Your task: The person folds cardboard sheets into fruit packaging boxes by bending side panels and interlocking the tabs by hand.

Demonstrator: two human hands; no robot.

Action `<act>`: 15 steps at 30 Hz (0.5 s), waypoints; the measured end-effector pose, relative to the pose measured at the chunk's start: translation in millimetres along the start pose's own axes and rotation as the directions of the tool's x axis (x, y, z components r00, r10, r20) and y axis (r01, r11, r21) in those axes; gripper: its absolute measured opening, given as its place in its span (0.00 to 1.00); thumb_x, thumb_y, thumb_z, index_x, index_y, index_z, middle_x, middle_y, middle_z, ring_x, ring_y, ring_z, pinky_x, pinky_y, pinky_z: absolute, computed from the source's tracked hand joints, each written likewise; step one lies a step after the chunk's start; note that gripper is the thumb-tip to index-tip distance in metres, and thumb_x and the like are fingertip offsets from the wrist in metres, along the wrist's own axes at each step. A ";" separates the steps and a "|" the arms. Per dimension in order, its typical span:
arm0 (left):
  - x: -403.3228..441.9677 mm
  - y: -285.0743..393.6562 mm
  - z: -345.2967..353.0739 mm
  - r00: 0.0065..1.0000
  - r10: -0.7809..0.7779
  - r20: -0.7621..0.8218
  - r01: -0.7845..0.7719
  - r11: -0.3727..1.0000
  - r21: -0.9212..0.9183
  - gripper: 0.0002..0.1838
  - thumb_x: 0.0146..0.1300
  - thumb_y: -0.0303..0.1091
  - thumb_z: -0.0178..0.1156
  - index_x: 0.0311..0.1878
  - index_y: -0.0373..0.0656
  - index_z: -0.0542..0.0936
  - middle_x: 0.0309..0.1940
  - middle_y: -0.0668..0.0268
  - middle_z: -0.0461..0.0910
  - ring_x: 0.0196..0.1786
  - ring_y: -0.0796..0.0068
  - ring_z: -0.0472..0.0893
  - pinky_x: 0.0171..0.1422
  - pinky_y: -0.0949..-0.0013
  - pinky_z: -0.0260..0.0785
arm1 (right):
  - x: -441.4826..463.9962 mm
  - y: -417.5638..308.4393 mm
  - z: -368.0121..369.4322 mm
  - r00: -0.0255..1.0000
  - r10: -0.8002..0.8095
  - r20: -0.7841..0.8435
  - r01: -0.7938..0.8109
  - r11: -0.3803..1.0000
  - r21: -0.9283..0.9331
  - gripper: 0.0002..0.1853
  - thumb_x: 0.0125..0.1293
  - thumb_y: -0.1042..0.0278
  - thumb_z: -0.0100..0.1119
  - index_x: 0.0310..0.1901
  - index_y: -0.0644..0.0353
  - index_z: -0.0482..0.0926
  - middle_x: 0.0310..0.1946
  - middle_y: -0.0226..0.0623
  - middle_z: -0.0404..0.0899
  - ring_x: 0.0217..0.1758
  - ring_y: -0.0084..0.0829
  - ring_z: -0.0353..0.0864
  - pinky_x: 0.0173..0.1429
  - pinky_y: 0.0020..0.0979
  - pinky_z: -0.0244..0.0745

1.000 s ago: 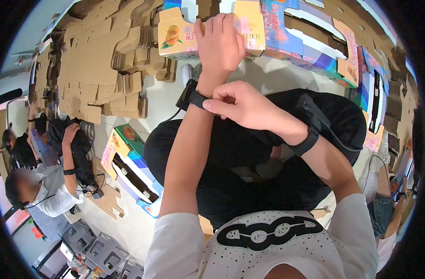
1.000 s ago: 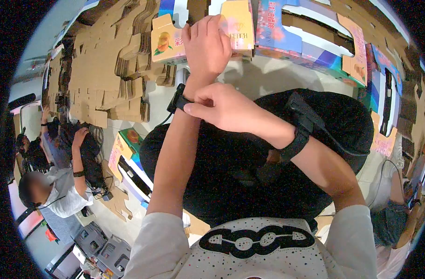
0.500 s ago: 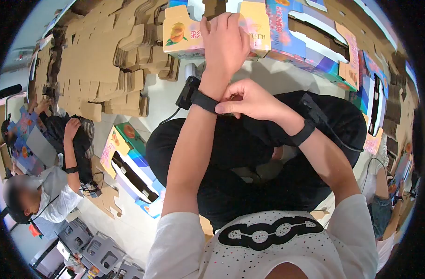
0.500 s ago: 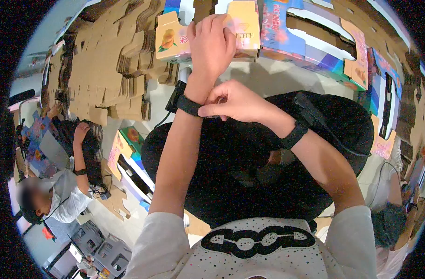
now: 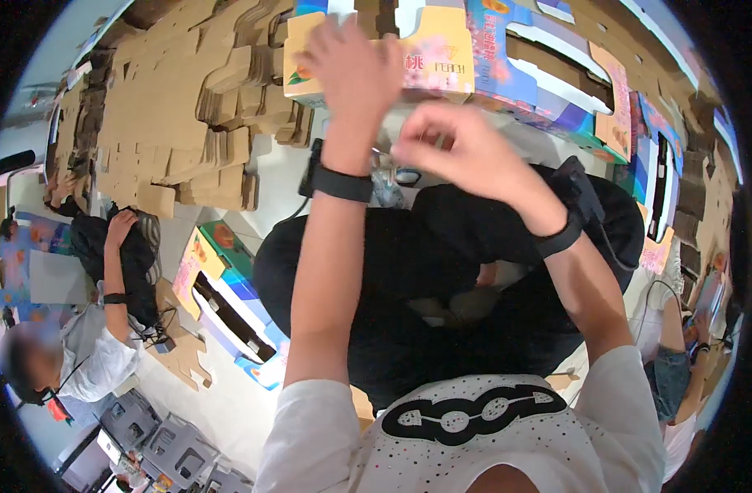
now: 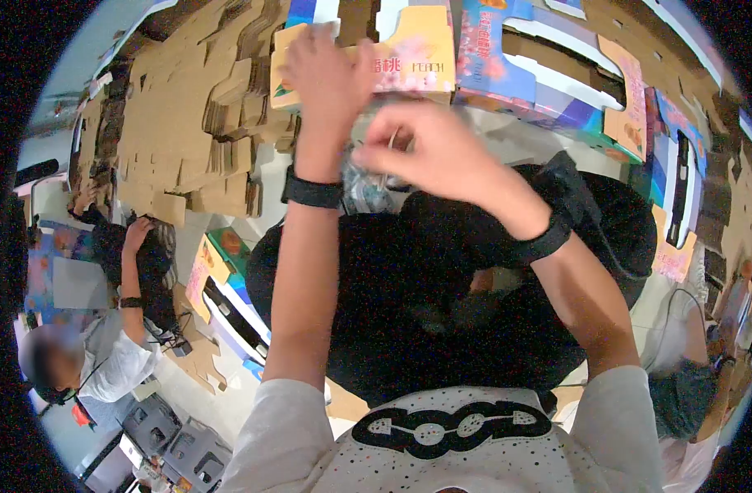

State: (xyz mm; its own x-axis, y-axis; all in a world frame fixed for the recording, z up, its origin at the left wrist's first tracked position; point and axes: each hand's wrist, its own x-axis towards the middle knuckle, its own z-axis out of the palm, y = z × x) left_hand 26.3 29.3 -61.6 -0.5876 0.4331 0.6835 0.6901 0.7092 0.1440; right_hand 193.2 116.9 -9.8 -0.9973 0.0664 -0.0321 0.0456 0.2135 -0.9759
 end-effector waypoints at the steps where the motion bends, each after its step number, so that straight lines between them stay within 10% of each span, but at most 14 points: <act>1: 1.9 -9.4 0.6 0.994 -0.108 0.024 0.105 0.988 0.112 0.32 0.63 0.50 0.61 0.61 0.33 0.77 0.58 0.40 0.77 0.65 0.45 0.74 0.69 0.46 0.66 | 0.5 2.5 -8.5 0.991 -0.048 -0.122 0.039 0.996 -0.078 0.17 0.66 0.55 0.72 0.40 0.64 0.84 0.32 0.34 0.85 0.34 0.24 0.81 0.43 0.30 0.78; 4: 15.8 -70.7 2.4 0.862 -0.477 0.171 0.487 0.873 -0.016 0.39 0.63 0.58 0.60 0.63 0.30 0.75 0.60 0.43 0.76 0.68 0.42 0.71 0.67 0.39 0.66 | 10.8 23.3 -41.6 0.890 -0.175 -0.421 0.073 0.966 -0.248 0.21 0.66 0.53 0.71 0.45 0.66 0.83 0.38 0.38 0.85 0.40 0.28 0.82 0.48 0.32 0.79; 7: 20.4 -106.6 -0.1 0.432 -0.705 0.563 0.890 0.233 -0.392 0.41 0.63 0.59 0.61 0.65 0.29 0.74 0.57 0.48 0.81 0.58 0.53 0.81 0.63 0.55 0.72 | 23.7 65.8 -67.9 0.851 -0.097 -0.517 -0.006 0.981 -0.195 0.27 0.66 0.50 0.71 0.52 0.68 0.80 0.43 0.43 0.85 0.44 0.31 0.83 0.51 0.34 0.80; 9: 14.7 -104.0 -2.2 0.387 -0.599 0.701 0.916 0.166 -0.365 0.41 0.62 0.58 0.62 0.67 0.30 0.74 0.55 0.51 0.83 0.51 0.60 0.83 0.56 0.63 0.74 | 23.9 53.6 -75.1 0.936 0.245 -0.251 -0.259 0.966 -0.022 0.35 0.70 0.48 0.67 0.70 0.63 0.71 0.59 0.42 0.81 0.59 0.29 0.80 0.63 0.34 0.76; 15: 18.3 -97.5 -13.6 0.371 -0.503 0.781 0.928 0.171 -0.330 0.34 0.67 0.56 0.63 0.66 0.38 0.76 0.56 0.58 0.81 0.54 0.66 0.83 0.52 0.62 0.75 | 18.4 60.1 -45.0 0.924 0.114 -0.366 -0.120 0.993 0.007 0.40 0.69 0.43 0.66 0.72 0.64 0.67 0.64 0.45 0.76 0.68 0.35 0.75 0.68 0.38 0.72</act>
State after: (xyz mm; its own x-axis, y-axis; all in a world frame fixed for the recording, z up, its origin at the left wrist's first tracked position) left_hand -46.0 -39.5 -53.3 -0.8946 0.2384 -0.3779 -0.2879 0.3393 0.8955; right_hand 180.2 174.8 -59.3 -0.8947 0.4424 -0.0618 0.1642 0.1969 -0.9666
